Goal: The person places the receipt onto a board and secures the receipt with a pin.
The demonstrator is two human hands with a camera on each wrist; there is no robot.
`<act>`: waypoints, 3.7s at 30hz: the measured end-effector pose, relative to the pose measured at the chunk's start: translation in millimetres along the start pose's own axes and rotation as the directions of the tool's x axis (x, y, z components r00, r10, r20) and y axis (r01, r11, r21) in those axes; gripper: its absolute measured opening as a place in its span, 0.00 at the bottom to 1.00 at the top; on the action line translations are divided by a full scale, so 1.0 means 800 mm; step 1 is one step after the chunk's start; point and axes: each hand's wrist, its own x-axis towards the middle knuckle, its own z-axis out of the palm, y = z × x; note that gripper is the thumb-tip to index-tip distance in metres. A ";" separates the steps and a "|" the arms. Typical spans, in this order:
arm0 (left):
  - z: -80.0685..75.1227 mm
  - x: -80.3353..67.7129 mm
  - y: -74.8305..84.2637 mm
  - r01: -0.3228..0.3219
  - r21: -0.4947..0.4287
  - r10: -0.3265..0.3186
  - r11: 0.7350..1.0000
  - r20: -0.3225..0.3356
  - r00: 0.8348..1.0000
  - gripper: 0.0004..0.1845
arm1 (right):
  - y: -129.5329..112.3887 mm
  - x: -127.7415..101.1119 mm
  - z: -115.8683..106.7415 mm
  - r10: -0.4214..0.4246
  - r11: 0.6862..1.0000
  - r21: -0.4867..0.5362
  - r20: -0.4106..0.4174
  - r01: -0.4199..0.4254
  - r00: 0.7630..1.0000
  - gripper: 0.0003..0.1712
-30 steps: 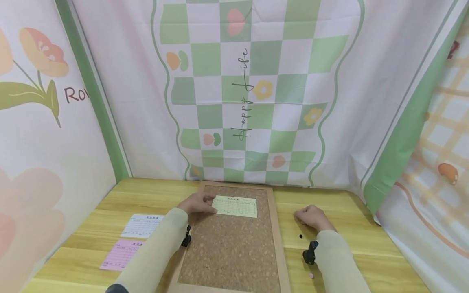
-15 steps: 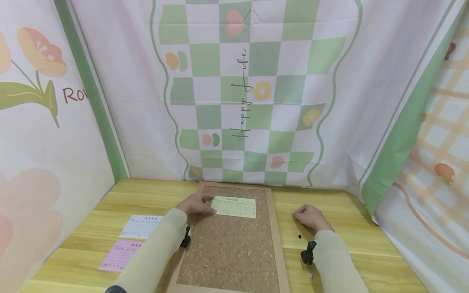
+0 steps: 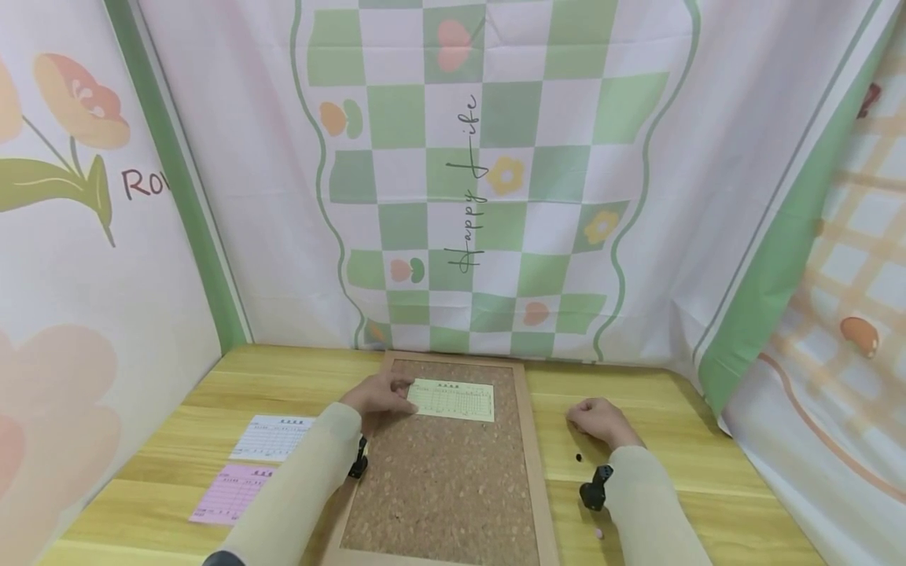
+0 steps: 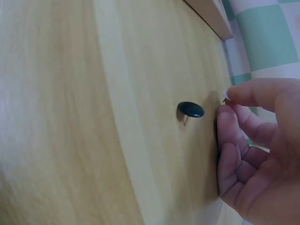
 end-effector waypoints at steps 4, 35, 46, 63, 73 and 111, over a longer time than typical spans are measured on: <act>0.000 0.001 0.000 0.003 -0.013 -0.003 1.000 0.007 1.000 0.37 | 0.002 -0.001 -0.001 0.014 0.998 0.056 0.008 -0.014 1.000 0.12; 0.001 0.004 -0.005 -0.007 -0.017 0.007 1.000 0.009 1.000 0.37 | -0.007 0.001 -0.010 -0.069 0.990 0.131 0.075 0.058 0.995 0.11; 0.008 0.012 -0.012 0.019 -0.027 -0.018 0.999 0.008 1.000 0.38 | -0.027 0.002 -0.003 -0.127 0.981 0.158 0.079 0.113 0.989 0.14; 0.000 0.006 -0.007 0.016 -0.009 -0.016 1.000 0.005 1.000 0.38 | -0.083 0.026 0.026 -0.193 0.953 0.258 0.110 0.159 0.975 0.13; -0.001 0.001 -0.002 0.019 -0.014 -0.019 1.000 0.002 1.000 0.38 | -0.112 0.044 0.067 -0.148 0.940 0.323 0.084 0.114 0.985 0.17; 0.001 -0.002 0.002 -0.003 0.029 0.003 1.000 -0.010 1.000 0.37 | -0.184 0.072 0.161 -0.062 0.937 0.344 -0.031 0.068 0.998 0.10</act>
